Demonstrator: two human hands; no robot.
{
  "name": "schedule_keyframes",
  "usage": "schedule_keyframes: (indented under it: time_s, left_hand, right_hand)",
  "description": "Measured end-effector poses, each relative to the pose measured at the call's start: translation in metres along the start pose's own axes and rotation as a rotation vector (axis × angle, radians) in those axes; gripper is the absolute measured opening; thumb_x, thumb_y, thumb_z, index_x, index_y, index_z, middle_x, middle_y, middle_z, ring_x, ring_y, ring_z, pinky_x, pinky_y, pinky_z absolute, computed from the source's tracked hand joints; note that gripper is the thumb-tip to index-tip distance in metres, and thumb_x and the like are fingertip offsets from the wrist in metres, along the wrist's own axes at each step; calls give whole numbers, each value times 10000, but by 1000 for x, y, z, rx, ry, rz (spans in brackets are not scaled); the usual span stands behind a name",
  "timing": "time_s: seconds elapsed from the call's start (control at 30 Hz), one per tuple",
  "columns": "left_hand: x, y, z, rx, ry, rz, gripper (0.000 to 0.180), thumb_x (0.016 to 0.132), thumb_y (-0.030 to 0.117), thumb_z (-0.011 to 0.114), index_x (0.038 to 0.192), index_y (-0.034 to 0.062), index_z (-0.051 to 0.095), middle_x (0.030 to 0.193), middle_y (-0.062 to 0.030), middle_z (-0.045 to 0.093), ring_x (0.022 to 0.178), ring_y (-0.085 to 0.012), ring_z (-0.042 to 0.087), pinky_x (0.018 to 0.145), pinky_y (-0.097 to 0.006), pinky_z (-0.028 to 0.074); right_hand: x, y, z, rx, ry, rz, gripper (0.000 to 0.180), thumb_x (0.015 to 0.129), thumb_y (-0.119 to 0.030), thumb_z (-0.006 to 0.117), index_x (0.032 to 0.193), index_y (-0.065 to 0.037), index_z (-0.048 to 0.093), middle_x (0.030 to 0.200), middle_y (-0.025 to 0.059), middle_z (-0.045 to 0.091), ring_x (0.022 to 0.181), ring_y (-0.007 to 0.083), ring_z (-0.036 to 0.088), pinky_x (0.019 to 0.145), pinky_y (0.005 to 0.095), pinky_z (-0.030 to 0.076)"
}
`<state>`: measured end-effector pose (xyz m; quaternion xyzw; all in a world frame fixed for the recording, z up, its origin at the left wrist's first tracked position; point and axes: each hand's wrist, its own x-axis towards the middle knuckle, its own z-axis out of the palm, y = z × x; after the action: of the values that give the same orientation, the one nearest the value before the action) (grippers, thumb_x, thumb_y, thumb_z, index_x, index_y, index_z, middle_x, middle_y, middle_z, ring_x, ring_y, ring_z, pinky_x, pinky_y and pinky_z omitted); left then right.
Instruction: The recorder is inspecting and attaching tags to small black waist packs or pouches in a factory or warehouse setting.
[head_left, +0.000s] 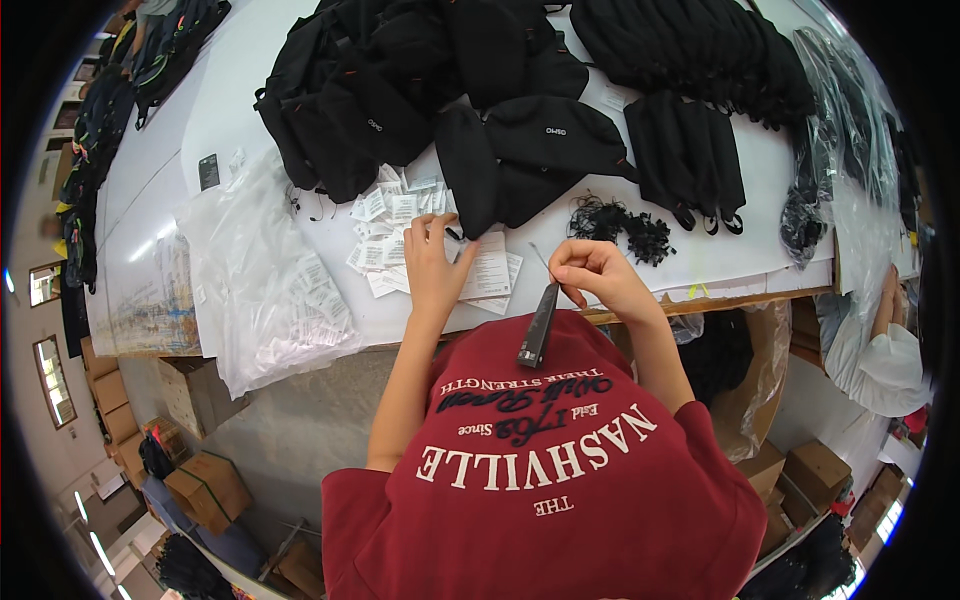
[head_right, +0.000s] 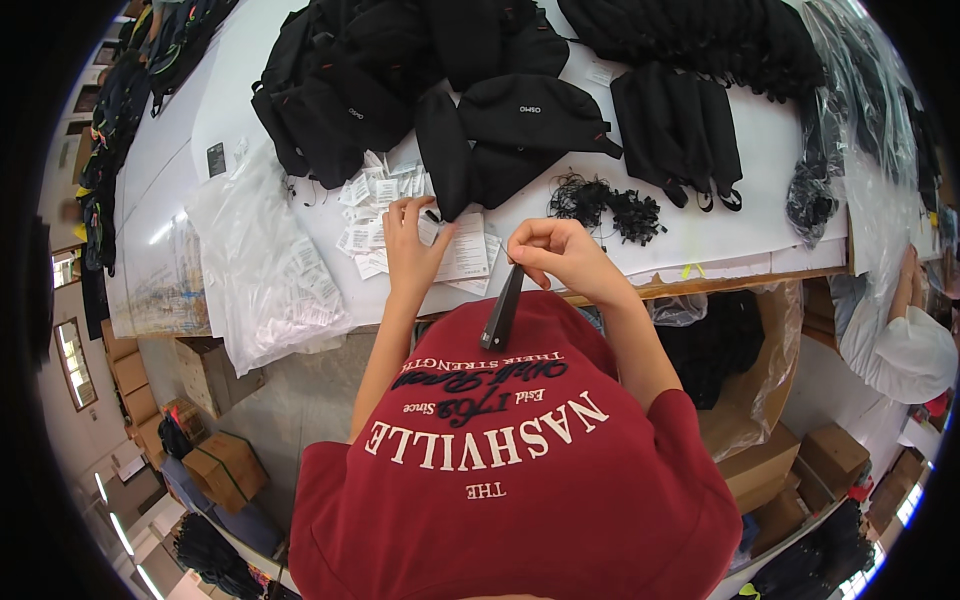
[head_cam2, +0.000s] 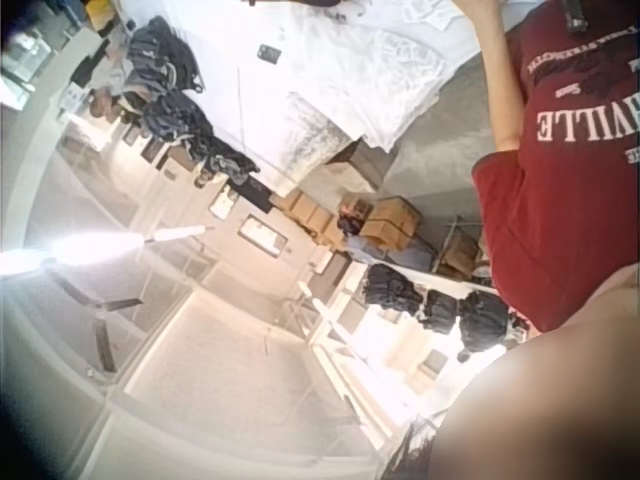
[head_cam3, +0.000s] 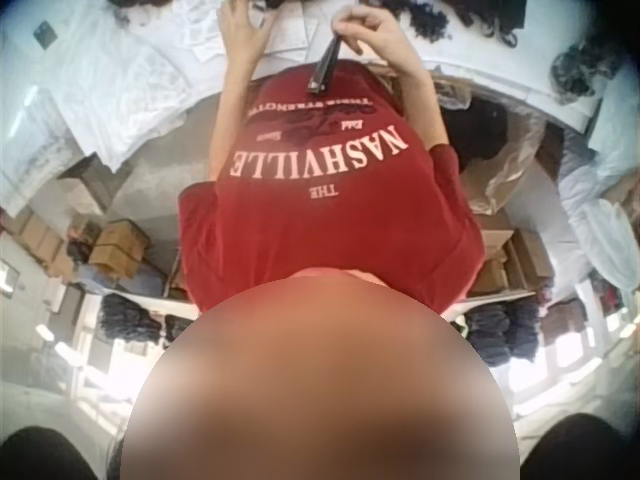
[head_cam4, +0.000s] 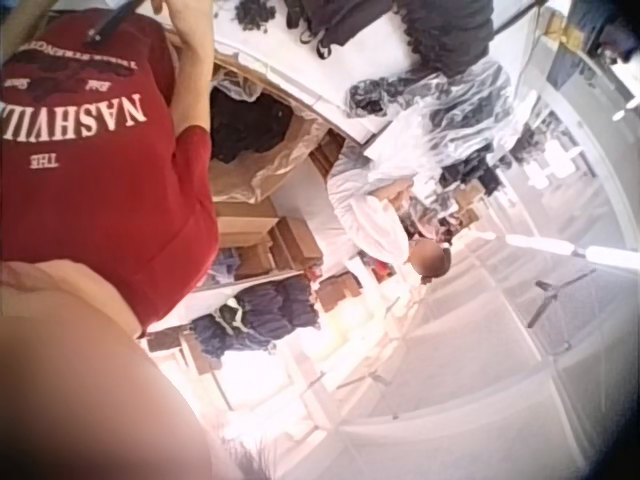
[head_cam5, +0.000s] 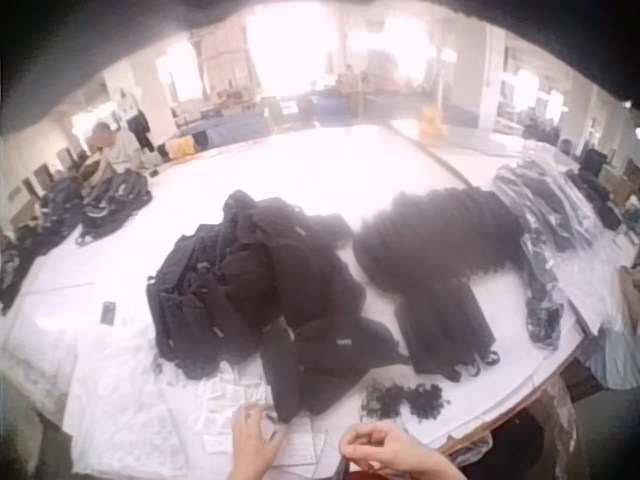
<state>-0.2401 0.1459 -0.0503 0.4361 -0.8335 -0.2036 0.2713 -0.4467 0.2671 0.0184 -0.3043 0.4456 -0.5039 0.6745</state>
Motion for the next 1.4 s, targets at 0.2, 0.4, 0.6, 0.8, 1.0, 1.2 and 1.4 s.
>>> schedule_keyframes:
  time_s: [0.2, 0.4, 0.6, 0.8, 1.0, 1.2, 1.4]
  left_hand:
    - [23, 13, -13, -186, 336, 75, 207, 750, 44, 698, 943, 8, 632, 988, -108, 623, 901, -267, 561, 793, -357, 442]
    - [38, 2, -76, -732, 472, -334, 90, 874, 87, 627, 893, 0, 618, 883, -40, 622, 745, -125, 570, 690, -245, 445]
    - [28, -43, -74, -872, 378, -627, 140, 887, 139, 614, 931, 7, 623, 912, -37, 608, 793, -147, 571, 741, -276, 440]
    - [-3, -1, -46, -82, -75, 55, 408, 712, 5, 613, 1084, 167, 651, 1300, -111, 485, 1197, -328, 410, 1029, -421, 290]
    - [-14, 7, -35, -44, -315, 73, 519, 662, -97, 523, 1058, 206, 669, 1482, -69, 331, 1367, -374, 237, 1102, -476, 231]
    - [-29, 1, -46, -68, -347, 54, 624, 599, -163, 433, 1037, 207, 680, 1508, -62, 295, 1395, -371, 197, 1124, -458, 199]
    - [-46, -13, -58, -145, -356, -8, 681, 575, -185, 400, 1062, 204, 675, 1514, -70, 275, 1393, -363, 197, 1130, -433, 201]
  right_hand:
    - [2, 1, 4, -10, -41, 7, 116, 905, -123, 601, 888, -8, 609, 694, -18, 545, 566, 39, 482, 520, 193, 393]
    - [0, 0, 7, -57, -67, -60, 147, 907, -157, 604, 861, -24, 564, 752, -5, 563, 579, 41, 499, 544, 182, 402]
    - [-1, -9, 15, -182, -58, 68, 154, 899, -163, 631, 849, -35, 562, 678, -31, 574, 600, 25, 520, 535, 183, 409]
    - [0, -6, 13, -208, 24, 102, 159, 903, -172, 633, 879, -19, 597, 713, -23, 604, 599, 20, 516, 518, 173, 399]
    - [5, -3, 11, -212, 140, 11, 159, 911, -186, 629, 875, -35, 597, 674, -68, 535, 548, -7, 409, 480, 166, 304]
    - [9, 3, 14, -211, 222, -40, 143, 910, -173, 632, 876, -37, 602, 689, -72, 537, 564, -17, 387, 495, 160, 265]
    - [15, 8, 16, -216, 187, -1, 170, 893, -169, 654, 880, -3, 621, 738, -39, 595, 650, -2, 454, 585, 166, 341]
